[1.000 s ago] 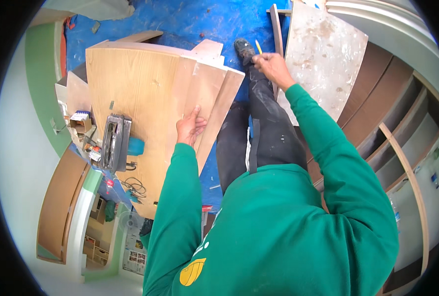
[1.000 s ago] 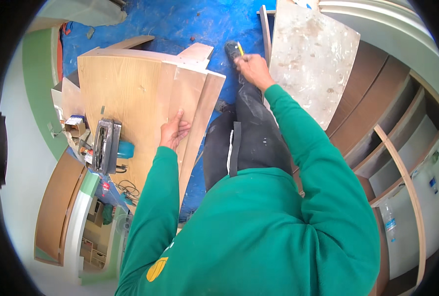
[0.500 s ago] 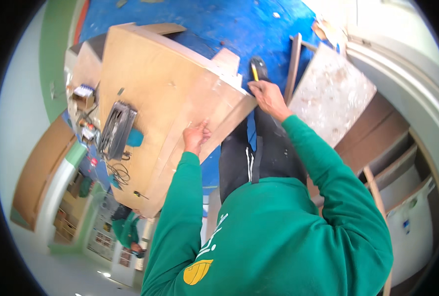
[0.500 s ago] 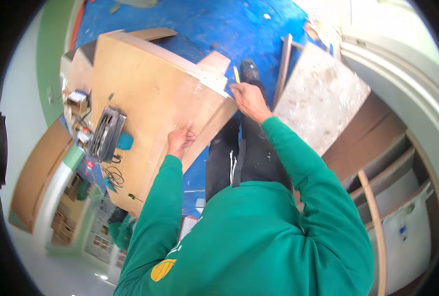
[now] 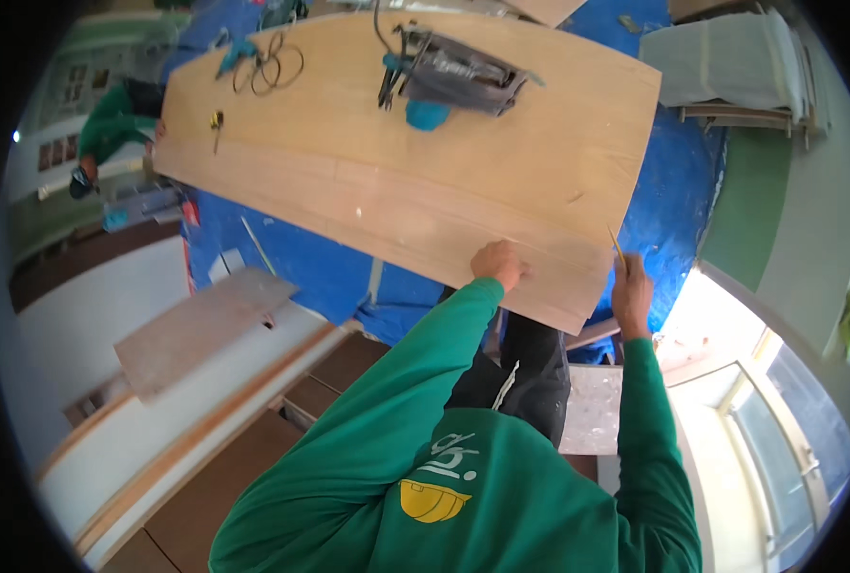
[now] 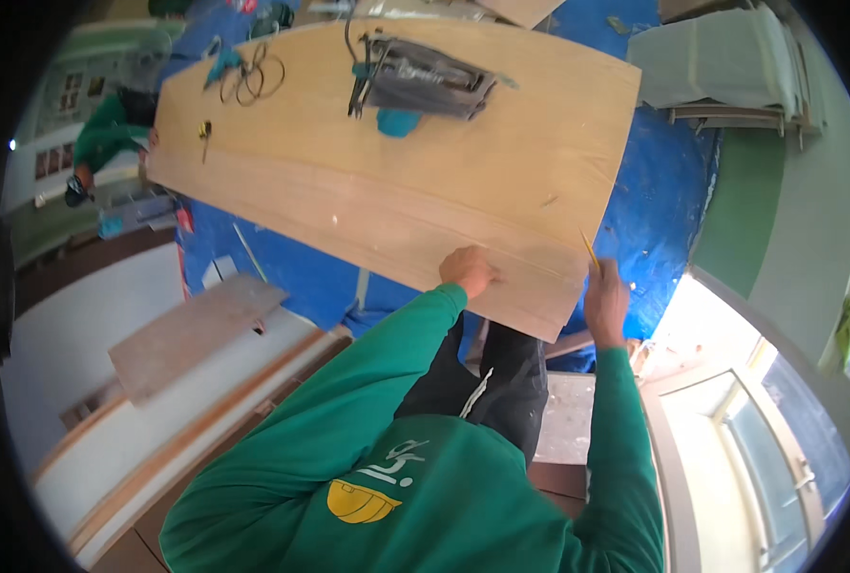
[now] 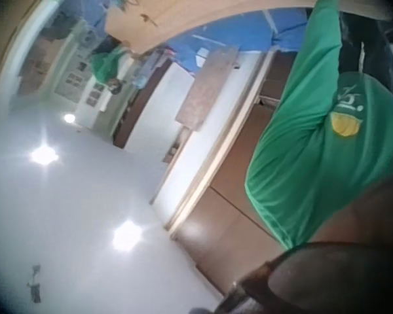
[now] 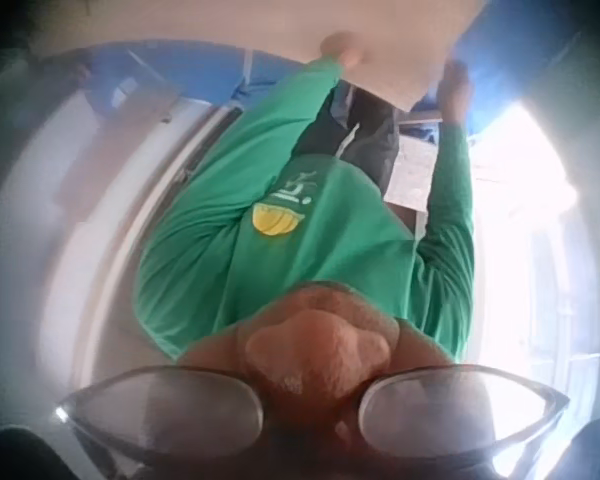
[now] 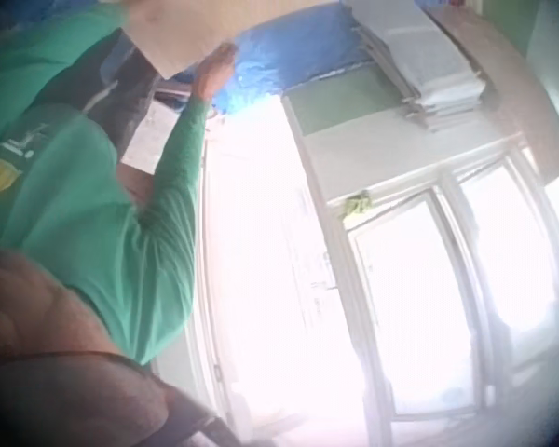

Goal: The person measures and marks a large wooden board using a tape measure and pencil. They then use a power drill to drive screws into the board, securing a smaller wooden piece to it. The person works on a blue protective sheet covering the floor.

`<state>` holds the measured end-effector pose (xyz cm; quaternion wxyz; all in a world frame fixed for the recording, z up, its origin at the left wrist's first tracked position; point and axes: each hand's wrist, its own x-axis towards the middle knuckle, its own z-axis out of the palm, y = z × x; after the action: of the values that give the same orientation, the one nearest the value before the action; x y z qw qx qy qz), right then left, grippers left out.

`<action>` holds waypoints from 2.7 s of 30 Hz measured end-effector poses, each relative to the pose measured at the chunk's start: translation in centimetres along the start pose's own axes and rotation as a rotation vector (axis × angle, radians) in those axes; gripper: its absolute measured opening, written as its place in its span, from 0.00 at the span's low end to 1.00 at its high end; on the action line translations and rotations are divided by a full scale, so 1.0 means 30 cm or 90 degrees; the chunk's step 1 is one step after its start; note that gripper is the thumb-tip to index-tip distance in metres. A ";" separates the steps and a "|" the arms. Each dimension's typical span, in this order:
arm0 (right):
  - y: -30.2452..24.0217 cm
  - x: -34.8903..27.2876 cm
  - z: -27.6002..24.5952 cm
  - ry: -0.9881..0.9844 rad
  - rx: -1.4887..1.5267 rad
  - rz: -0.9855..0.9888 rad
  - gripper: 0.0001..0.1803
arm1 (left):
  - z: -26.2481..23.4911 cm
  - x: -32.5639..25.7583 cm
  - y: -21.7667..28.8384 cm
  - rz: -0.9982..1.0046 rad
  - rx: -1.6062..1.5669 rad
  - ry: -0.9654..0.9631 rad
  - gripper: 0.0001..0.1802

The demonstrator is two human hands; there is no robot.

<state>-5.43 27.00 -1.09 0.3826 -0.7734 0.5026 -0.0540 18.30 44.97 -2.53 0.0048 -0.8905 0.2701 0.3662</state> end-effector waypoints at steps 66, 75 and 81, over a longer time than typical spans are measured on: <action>-1.322 -0.473 0.713 -0.433 -0.122 -0.027 0.17 | -0.795 0.015 -1.461 0.083 -0.498 0.263 0.14; -1.972 -0.096 0.763 -0.315 -0.088 -0.047 0.15 | -1.262 1.076 -1.731 -0.254 -0.310 0.432 0.40; -2.376 0.581 0.778 -0.081 -0.132 -0.293 0.12 | -1.213 1.368 -1.668 -0.461 -0.243 0.520 0.48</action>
<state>66.47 39.68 23.35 0.3102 -0.9042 0.2911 -0.0389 90.24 60.58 -12.25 -0.1353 -0.9804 -0.1426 0.0102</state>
